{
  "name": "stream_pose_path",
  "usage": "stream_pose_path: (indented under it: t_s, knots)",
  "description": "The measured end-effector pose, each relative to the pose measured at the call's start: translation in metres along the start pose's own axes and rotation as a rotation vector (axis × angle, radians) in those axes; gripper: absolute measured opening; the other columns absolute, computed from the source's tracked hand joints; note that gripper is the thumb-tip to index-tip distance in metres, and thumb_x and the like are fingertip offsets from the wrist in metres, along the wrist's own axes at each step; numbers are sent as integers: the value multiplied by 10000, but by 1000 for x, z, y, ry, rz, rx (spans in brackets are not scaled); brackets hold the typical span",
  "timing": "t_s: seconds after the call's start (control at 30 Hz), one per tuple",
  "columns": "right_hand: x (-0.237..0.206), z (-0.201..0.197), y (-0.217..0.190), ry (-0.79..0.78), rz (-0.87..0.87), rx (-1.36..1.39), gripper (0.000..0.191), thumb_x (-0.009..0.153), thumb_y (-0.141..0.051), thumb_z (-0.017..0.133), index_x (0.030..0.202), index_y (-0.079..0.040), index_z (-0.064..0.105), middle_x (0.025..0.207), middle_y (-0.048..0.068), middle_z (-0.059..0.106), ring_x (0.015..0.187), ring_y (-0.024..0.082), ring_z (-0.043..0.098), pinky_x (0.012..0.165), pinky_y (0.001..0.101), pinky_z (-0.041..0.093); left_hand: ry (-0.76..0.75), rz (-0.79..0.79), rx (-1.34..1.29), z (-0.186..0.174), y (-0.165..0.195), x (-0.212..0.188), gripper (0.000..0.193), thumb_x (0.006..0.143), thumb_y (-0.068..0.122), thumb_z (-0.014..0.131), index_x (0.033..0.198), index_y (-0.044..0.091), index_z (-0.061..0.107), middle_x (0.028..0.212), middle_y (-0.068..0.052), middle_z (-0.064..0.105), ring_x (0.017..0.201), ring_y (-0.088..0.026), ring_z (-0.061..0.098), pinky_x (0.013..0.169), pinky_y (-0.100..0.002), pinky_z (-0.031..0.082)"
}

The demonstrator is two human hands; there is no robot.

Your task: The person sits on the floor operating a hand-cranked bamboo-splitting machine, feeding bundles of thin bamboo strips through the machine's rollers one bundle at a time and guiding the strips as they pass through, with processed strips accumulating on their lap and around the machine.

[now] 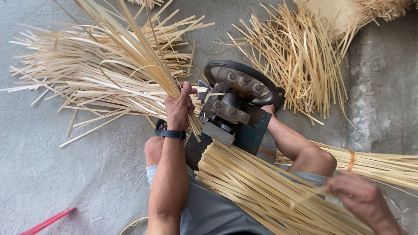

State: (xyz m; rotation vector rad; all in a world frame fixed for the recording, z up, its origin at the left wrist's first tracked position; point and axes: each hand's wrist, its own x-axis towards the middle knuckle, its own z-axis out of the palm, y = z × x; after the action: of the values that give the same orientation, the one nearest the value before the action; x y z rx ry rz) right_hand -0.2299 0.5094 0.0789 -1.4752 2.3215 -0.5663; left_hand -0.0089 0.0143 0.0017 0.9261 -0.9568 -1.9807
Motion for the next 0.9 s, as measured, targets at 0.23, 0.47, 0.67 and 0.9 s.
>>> stream_pose_path:
  t_s: [0.23,0.47,0.67,0.9]
  knots:
    - [107,14,-56,230,70,8,172,861,-185,780,993,-76,797,798,70,719,650,190,670,628,346,535,-18,-20,18,3,-1,0,532,876,392,795,1181,-12,629,883,-99,698,502,-39,470,406,-201,405]
    - [144,50,-76,118,116,-18,202,863,-264,772,985,-115,834,771,95,760,622,231,716,595,383,573,-21,-1,24,0,-1,0,546,863,343,820,1230,-11,625,888,-73,705,512,-35,467,412,-198,396]
    - [147,49,-84,175,46,-75,220,924,-283,727,1021,-100,803,943,123,782,770,301,758,673,408,589,-25,-5,31,0,-5,2,525,883,312,817,1247,-12,622,926,-82,710,538,-43,481,422,-206,401]
    - [135,35,-81,75,283,-9,276,925,-323,715,1074,-108,806,885,127,772,751,288,757,675,391,578,-193,28,-240,3,-4,0,477,978,438,619,1231,34,607,998,-146,776,548,-52,501,450,-200,436]
